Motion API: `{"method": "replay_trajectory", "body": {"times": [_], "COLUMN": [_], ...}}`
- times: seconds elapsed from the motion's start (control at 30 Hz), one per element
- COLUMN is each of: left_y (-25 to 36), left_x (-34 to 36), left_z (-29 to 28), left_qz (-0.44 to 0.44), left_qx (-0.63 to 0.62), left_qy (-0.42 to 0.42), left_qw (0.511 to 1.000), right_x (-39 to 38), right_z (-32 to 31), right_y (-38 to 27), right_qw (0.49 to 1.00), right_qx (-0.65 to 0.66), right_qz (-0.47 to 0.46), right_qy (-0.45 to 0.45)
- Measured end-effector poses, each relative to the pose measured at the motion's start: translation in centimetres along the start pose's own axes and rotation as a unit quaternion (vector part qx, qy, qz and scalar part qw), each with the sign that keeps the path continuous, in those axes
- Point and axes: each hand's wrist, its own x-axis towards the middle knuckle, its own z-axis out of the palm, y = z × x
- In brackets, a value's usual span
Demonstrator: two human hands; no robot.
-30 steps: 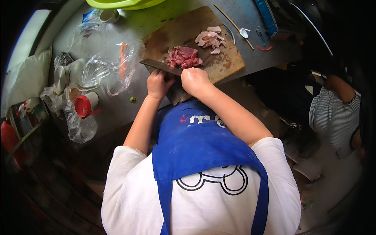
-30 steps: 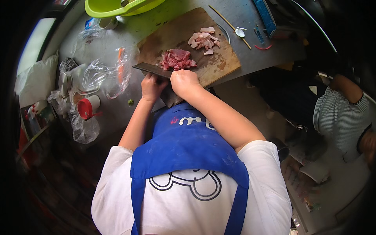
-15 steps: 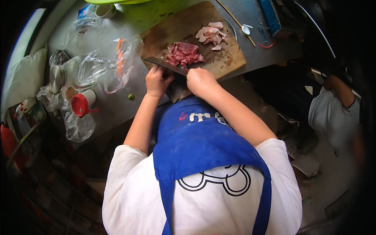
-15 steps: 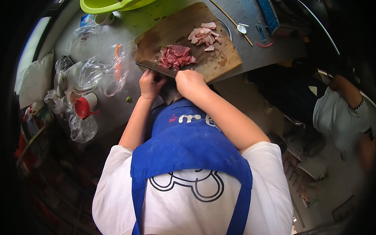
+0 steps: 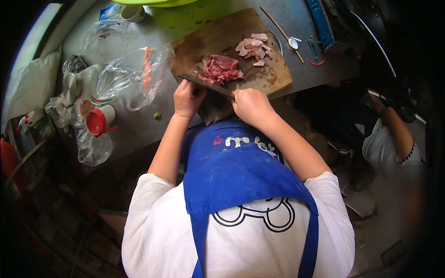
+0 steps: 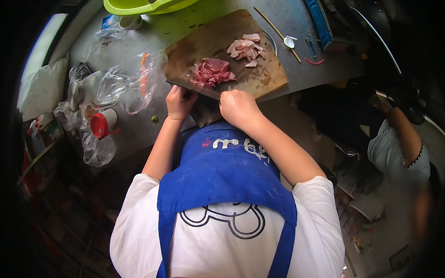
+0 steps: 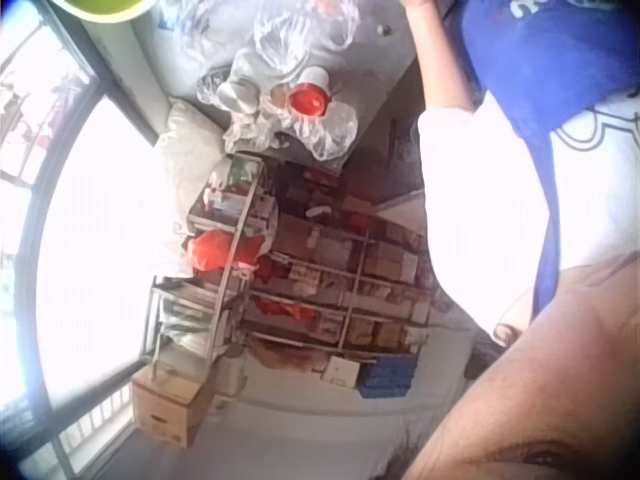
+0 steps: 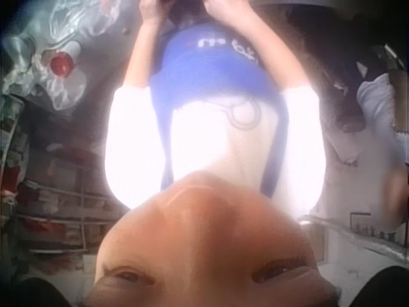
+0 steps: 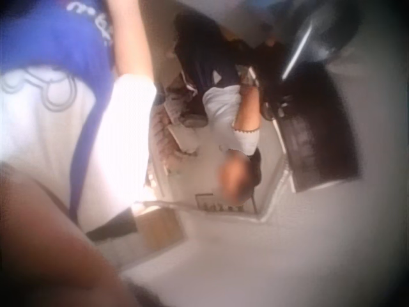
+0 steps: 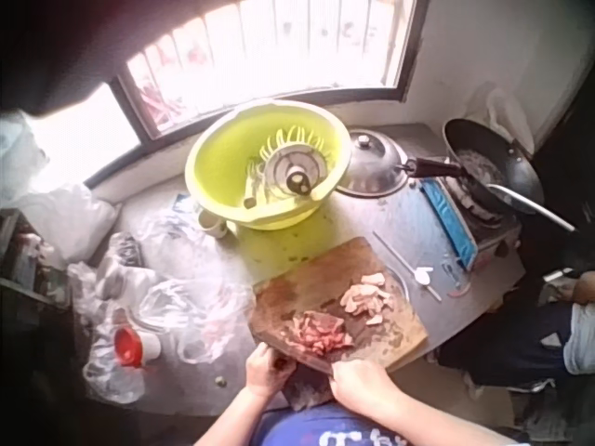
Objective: The person slices a piece of meat into smaller strips using a cleaver on a wooden cutting board, occasionally using their hands to adjust the position of the meat.
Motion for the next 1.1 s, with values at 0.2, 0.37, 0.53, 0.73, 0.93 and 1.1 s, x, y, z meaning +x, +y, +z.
{"method": "replay_trajectory", "body": {"times": [0.2, 0.37, 0.53, 0.73, 0.93, 1.1], "left_y": [-0.1, -1.0, -0.5, -0.7, 0.1, -0.3], "left_x": [0.3, 0.0, 0.4, 0.3, 0.6, 0.1], "left_z": [-0.4, -0.1, -0.3, -0.6, -0.5, -0.4], "left_qz": [0.0, -0.004, 0.028, -0.062, 0.04, 0.016], "left_qx": [0.011, 0.027, 0.011, -0.015, -0.049, 0.018], "left_qy": [-0.038, -0.059, -0.008, -0.024, 0.005, -0.016], "left_qw": [0.999, 0.998, 1.0, 0.998, 0.998, 1.0], "right_x": [-0.1, 4.3, 3.4, 0.4, -0.1, -1.6], "right_z": [1.4, 2.3, 4.1, 2.0, 1.9, 0.7], "right_y": [-0.7, -2.9, -0.9, 1.0, 1.4, -0.5], "right_qw": [0.999, 0.996, 1.0, 0.997, 0.999, 0.999], "right_qx": [-0.02, -0.007, 0.013, -0.027, -0.006, -0.03], "right_qz": [0.032, 0.053, 0.027, 0.054, 0.044, 0.035], "right_qy": [-0.031, -0.071, -0.004, -0.052, 0.004, -0.022]}}
